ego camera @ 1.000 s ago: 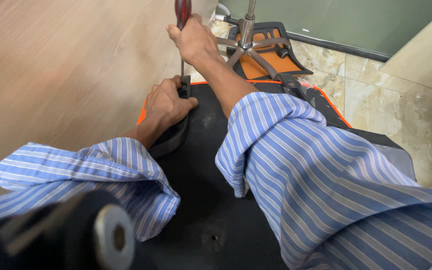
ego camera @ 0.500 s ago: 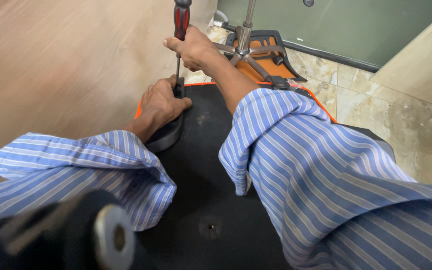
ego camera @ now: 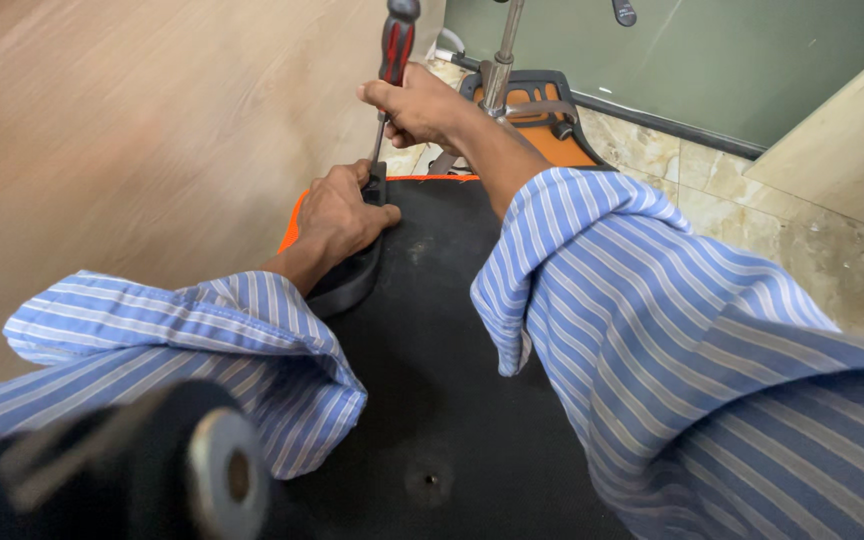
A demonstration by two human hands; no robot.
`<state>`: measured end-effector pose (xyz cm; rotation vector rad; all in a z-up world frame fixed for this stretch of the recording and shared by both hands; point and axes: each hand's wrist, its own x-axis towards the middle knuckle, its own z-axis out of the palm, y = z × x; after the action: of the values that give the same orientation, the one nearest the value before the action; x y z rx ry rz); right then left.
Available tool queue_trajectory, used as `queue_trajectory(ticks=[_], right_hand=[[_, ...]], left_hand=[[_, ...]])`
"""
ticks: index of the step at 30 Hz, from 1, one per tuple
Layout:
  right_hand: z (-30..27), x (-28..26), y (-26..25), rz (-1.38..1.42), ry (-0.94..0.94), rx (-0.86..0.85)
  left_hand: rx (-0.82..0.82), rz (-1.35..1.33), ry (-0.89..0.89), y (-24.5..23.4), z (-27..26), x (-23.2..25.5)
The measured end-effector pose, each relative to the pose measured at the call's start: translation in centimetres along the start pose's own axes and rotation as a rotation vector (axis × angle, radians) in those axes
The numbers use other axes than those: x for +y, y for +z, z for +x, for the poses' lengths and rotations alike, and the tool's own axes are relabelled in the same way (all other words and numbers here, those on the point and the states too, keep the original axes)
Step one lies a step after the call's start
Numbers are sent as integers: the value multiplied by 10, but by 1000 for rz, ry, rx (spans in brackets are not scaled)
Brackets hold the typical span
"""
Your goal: The person uses a screwdriver to remove screws from the underside of an orange and black office chair. They unscrew fasteners from the plastic mounting brackets and set the screws aside.
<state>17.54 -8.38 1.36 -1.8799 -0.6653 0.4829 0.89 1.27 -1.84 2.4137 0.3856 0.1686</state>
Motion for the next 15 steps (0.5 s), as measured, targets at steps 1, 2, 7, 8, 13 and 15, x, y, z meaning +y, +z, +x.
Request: queue_trajectory(ticks=[1,2,7,8,13,15], right_hand=[[-3,1,2,-128,-25,68],[-5,0,4,-257,-49,137],[-5,-5,27,-144,-43,546],[-1,-9,32,-115,-23,668],[14,-3,51,108,-38,746],[22,1,52,151,-111,695]], left_hand=[[-3,3,-12,0,-2,0],[-7,6,-24,0,-2,0],[-30,42,-24,3,-1,-1],[-22,56,-33,3,-1,-2],[-30,87,-14,7,3,-6],[-35,99,-9,8,5,-6]])
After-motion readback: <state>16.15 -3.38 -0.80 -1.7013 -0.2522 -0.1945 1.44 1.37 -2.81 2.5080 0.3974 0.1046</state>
